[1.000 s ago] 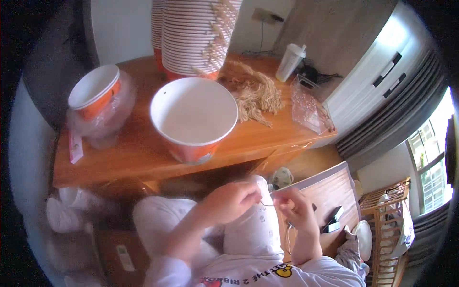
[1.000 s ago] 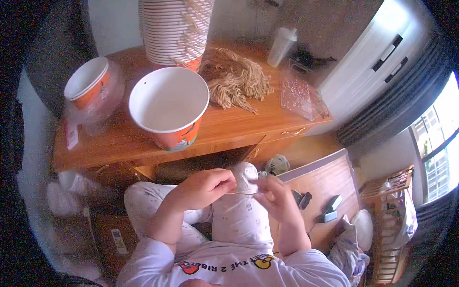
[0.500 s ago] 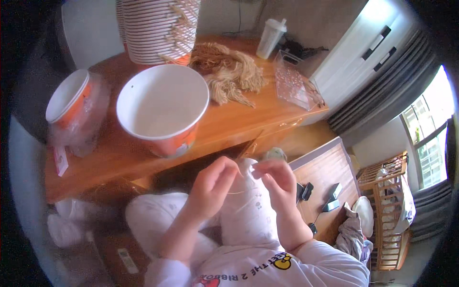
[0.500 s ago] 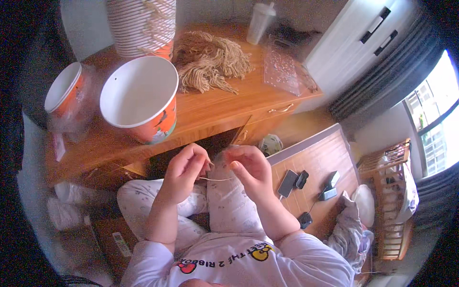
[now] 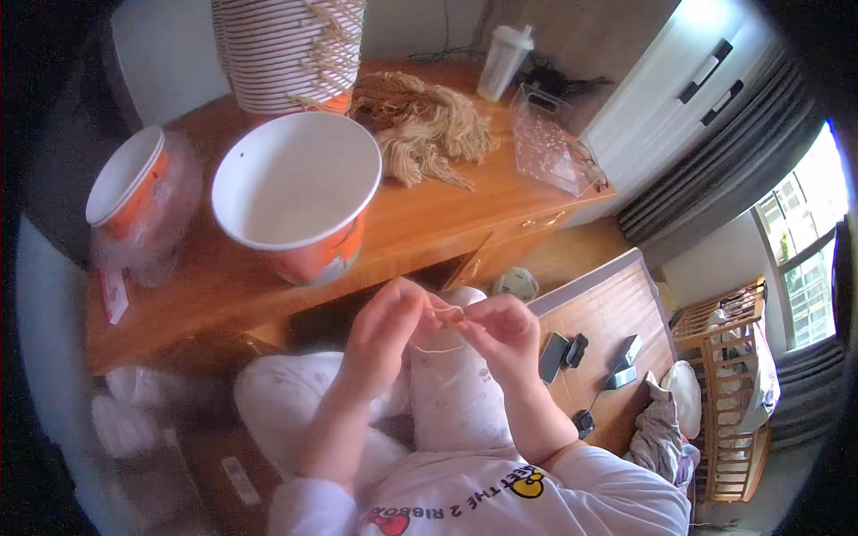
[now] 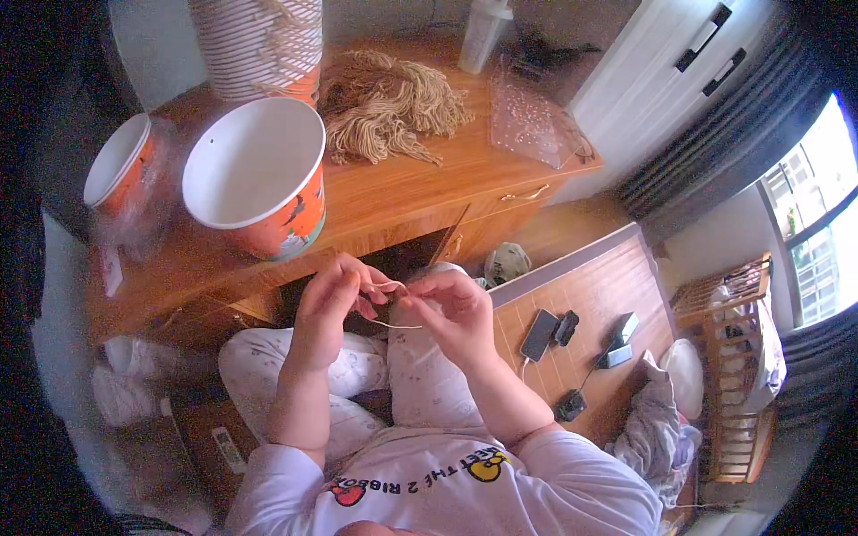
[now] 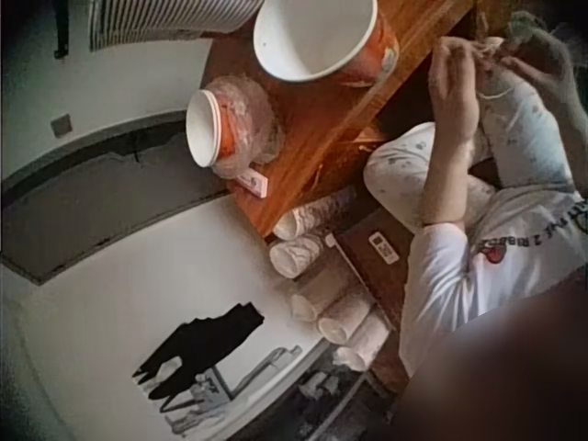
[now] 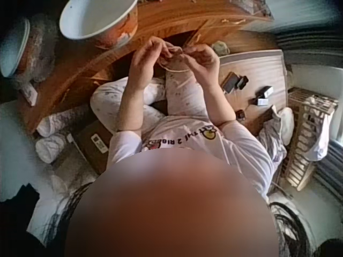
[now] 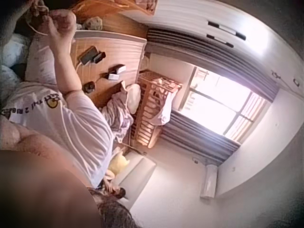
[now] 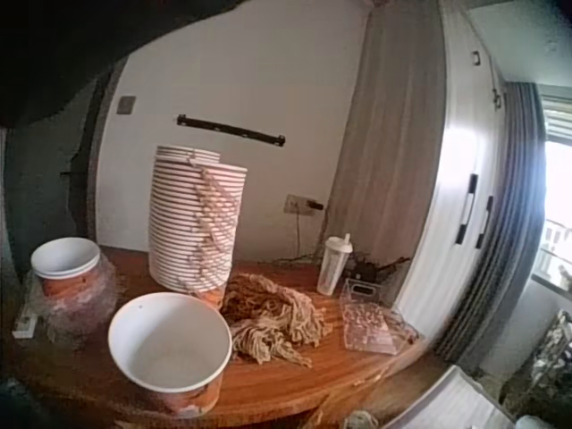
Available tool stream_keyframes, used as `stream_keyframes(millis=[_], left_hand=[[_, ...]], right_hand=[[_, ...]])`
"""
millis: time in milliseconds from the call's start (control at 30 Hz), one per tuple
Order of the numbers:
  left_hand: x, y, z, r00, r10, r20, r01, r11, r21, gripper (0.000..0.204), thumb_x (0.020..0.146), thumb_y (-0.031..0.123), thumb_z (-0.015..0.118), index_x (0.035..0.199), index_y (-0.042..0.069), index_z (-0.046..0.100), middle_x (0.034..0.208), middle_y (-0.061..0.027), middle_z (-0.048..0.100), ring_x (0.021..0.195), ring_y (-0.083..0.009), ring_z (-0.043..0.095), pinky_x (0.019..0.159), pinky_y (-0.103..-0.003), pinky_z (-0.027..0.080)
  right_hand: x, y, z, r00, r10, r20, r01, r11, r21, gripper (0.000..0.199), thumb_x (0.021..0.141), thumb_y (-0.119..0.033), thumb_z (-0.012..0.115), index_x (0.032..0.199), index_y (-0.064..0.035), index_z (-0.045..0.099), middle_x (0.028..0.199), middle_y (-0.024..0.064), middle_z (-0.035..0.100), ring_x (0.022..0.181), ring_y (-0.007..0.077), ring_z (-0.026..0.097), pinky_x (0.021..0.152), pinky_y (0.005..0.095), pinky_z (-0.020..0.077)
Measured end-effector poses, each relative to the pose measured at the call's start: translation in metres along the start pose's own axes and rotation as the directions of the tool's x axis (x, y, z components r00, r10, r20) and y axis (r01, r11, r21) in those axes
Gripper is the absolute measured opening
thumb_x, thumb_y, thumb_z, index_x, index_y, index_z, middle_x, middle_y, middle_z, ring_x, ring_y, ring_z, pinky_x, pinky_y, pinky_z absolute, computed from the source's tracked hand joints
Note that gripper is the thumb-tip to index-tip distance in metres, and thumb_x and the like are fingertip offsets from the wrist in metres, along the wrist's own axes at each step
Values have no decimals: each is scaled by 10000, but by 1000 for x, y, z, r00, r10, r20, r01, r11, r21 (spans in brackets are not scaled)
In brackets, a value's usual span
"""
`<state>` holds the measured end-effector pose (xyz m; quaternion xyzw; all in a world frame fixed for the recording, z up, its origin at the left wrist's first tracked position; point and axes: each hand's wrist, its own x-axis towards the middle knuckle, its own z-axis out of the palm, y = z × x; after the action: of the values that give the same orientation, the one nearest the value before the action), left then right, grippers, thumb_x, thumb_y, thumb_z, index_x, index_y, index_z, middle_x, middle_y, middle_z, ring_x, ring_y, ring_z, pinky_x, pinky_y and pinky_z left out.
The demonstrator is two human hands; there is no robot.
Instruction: Tying yarn and string through holes in the rim of large paper buckets.
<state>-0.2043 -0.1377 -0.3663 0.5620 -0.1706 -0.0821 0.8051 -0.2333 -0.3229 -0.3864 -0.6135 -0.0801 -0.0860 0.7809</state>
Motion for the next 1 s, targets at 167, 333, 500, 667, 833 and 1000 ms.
stream_keyframes(millis=[167,333,500,667,833,1000], left_hand=[[0,-9,-1,972,218,-92,-178,928,328,554,912,451,645,1204,18,457,993,-75,637,907,-168,624,838,-312,499],[-5,13,2,972,-161,170,85,920,384,429,936,346,650,1198,30,524,925,-24,623,865,-98,592,798,-266,482],[-6,4,2,988,-61,141,11,944,330,272,1005,287,541,952,30,610,798,7,585,719,-77,531,656,-243,458],[-8,9,2,989,-128,70,111,972,206,338,1030,304,476,799,67,546,685,26,493,580,-47,419,507,-220,332],[-7,4,6,997,-16,80,19,999,-30,398,1037,353,444,760,79,524,618,38,440,492,-49,362,450,-214,285],[-10,9,8,976,-157,151,186,961,-203,333,1036,287,438,785,92,540,659,42,469,528,-31,418,455,-201,321]], right_hand=[[10,-40,12,825,-460,328,528,422,-737,302,728,-58,793,1005,-107,683,897,35,680,879,194,643,769,324,490],[17,-50,13,651,-458,605,688,18,-726,464,662,-187,779,1115,-152,687,849,-22,664,919,182,598,783,369,434],[22,-57,24,657,-483,579,688,69,-723,343,642,-75,822,965,-130,721,889,2,688,863,199,620,808,383,451],[26,-53,25,682,-533,500,660,155,-735,397,650,-127,834,1025,-138,704,919,0,694,878,214,625,758,365,460],[23,-43,22,784,-536,314,597,513,-617,402,663,-66,838,1033,-100,685,963,39,702,898,229,626,789,367,491],[25,-31,19,838,-481,259,546,747,-379,411,695,-28,827,1061,-41,640,952,71,690,915,223,626,786,353,513]])
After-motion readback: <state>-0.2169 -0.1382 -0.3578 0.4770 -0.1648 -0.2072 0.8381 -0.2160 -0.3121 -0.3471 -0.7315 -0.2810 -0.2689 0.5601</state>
